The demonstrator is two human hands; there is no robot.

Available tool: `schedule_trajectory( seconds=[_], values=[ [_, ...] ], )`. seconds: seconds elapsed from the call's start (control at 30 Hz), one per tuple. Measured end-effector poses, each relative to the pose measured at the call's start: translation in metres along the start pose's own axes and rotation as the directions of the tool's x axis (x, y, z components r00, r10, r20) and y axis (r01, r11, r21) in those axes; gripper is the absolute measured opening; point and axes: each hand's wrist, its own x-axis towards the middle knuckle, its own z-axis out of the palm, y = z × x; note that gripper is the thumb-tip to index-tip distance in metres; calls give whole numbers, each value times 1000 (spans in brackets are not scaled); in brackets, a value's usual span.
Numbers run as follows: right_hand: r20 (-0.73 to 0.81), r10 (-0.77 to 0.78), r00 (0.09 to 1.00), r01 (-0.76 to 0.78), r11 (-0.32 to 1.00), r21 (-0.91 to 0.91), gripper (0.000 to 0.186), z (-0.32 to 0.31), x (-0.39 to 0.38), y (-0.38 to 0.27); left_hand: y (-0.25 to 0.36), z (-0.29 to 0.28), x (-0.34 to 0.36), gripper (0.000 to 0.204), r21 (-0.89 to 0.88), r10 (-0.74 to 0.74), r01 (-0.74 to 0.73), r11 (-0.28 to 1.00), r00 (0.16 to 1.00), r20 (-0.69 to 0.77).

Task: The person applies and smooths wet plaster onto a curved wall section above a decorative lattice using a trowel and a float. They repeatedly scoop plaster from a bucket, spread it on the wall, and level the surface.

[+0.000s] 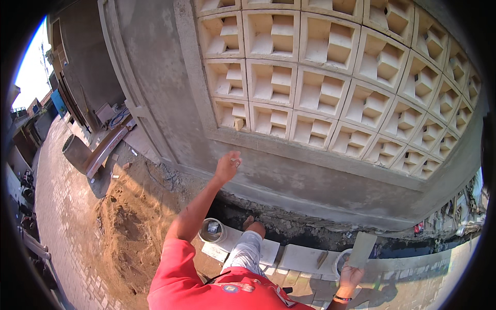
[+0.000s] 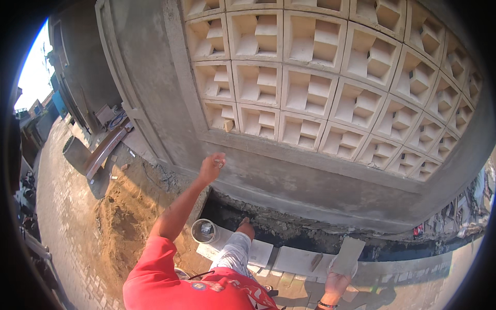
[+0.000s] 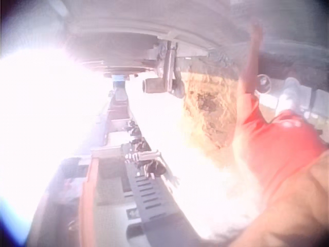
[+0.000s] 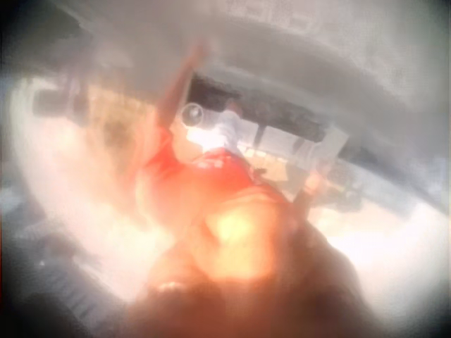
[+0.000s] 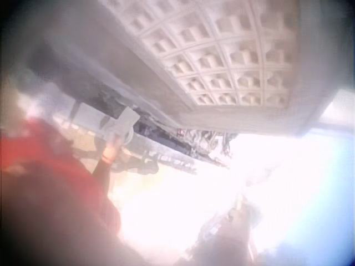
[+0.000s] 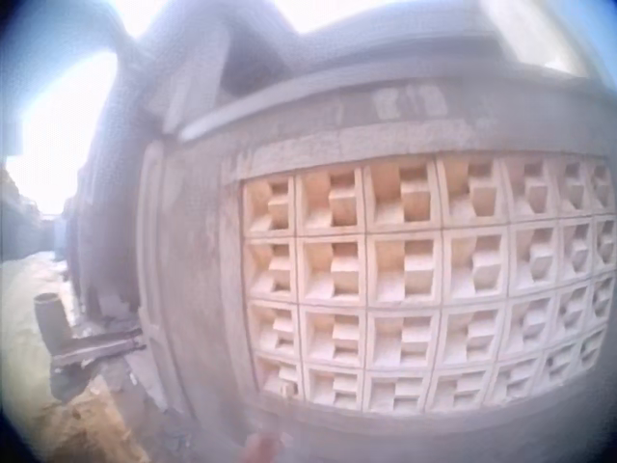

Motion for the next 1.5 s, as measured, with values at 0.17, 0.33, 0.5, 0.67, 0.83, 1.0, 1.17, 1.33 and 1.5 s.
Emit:
schedule_trajectory(
  seconds=[0.17, 0.33, 0.5, 0.67, 0.83, 1.0, 1.17, 1.33, 1.5],
  values=[
    [54, 76, 996, -76, 997, 10, 25, 87, 70, 55, 38, -69, 166, 37, 258, 304, -215, 942, 871, -386],
    [154, 61, 986, -76, 993, 91, 25, 184, 142, 99, 45, -144, 301, 52, 409, 295, 9, 912, 678, -673],
    [451, -89, 888, 64, 995, 70, 27, 331, 206, 102, 60, -187, 390, 63, 379, 198, 211, 901, 576, -793],
    [700, -207, 683, 227, 972, 66, 32, 513, 225, 87, 67, -222, 451, 61, 478, 439, -4, 878, 403, -803],
    [898, -299, 323, 394, 905, 160, 31, 710, 228, 57, 68, -233, 446, 58, 490, 471, -35, 871, 339, -814],
    [943, -330, 39, 632, 740, 233, 32, 884, 220, -14, 72, -232, 454, 61, 483, 471, -53, 874, 331, -817],
    [891, -452, -24, 872, 426, 239, 32, 980, 209, -47, 73, -235, 456, 63, 498, 475, -28, 867, 350, -807],
    [765, -637, -93, 996, -62, 70, 33, 1021, 240, -100, 77, -234, 450, 65, 501, 470, -15, 865, 374, -800],
    [682, -666, -302, 870, -485, -89, 36, 1049, 276, -134, 77, -231, 453, 67, 522, 491, -10, 853, 356, -795]
  ],
)
